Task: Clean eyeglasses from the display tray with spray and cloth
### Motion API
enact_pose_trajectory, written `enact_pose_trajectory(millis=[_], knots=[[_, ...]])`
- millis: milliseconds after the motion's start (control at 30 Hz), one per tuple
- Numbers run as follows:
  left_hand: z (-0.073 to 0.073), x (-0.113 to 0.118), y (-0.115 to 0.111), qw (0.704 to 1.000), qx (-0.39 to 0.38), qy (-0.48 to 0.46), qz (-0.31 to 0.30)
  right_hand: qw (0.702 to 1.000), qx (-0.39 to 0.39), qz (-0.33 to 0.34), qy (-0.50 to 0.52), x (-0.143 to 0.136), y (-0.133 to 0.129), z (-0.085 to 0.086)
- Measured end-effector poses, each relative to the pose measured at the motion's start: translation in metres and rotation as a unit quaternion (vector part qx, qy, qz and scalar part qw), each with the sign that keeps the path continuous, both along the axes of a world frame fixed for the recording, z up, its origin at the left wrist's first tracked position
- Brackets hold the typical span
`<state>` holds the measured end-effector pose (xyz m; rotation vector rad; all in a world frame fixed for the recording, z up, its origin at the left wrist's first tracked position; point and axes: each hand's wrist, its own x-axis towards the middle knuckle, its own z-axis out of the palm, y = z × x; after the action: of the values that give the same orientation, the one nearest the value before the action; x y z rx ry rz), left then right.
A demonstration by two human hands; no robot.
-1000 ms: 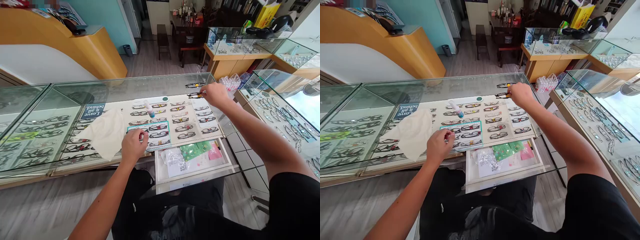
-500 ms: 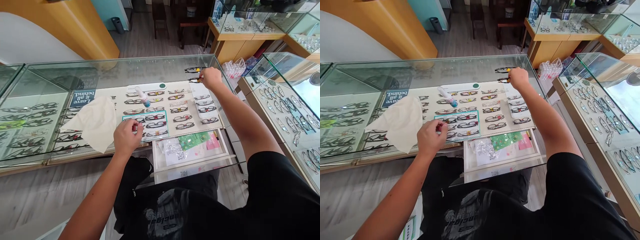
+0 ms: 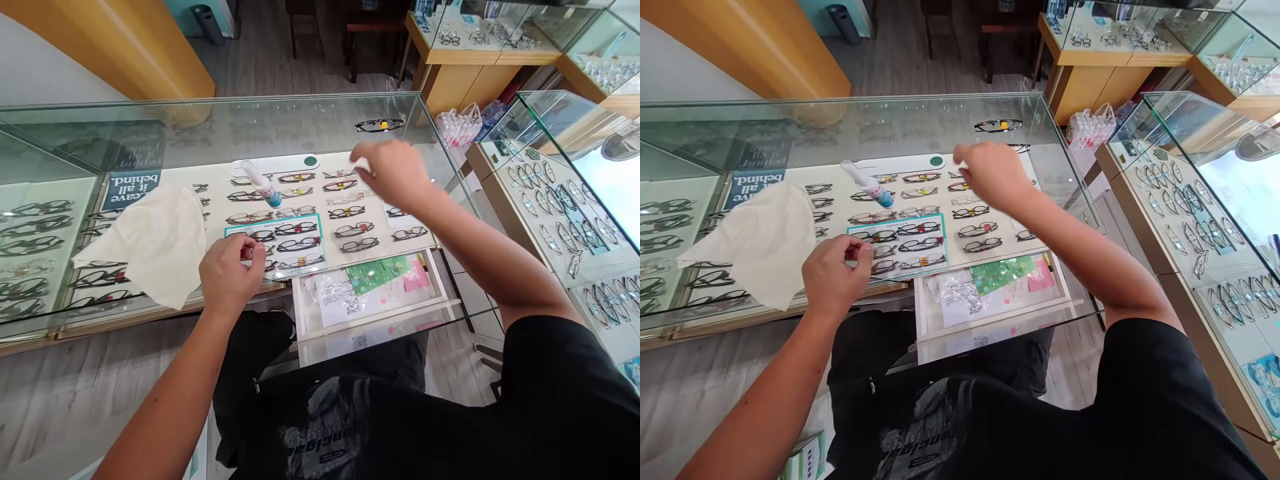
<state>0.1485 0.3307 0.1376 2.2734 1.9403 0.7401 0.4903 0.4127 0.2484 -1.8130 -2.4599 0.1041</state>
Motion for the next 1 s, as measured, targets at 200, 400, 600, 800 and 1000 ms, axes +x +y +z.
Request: enact_pose_trajectory(millis=[200,400,600,800,1000], knots=[[-0.003,-0.003,0.001,1.0,0.008,0.021,-0.003,0.902,-0.287,0.323,-0.014,-0.059,-0.144,-0.084],[-0.012,-0.006,0.005,0.998,0.064,0.012,-0.002,0.973,-0.196,0.125,0.01,-0.013,-0.088,-0.189],[-0.011,-0.006,0.004,0.997,0.071,0.016,-0.012,0.991,-0.086,-0.101,-0.002,0.064,0.012,-0.208],[-0.006,-0.006,0.002,0.998,0.062,0.02,-0.012,0.967,-0.034,-0.251,-0.004,0.123,0.077,-0.223],[-0.002,-0.005,0.001,0.999,0.046,0.02,-0.008,0.961,-0.064,-0.27,-0.006,0.142,0.122,-0.238]])
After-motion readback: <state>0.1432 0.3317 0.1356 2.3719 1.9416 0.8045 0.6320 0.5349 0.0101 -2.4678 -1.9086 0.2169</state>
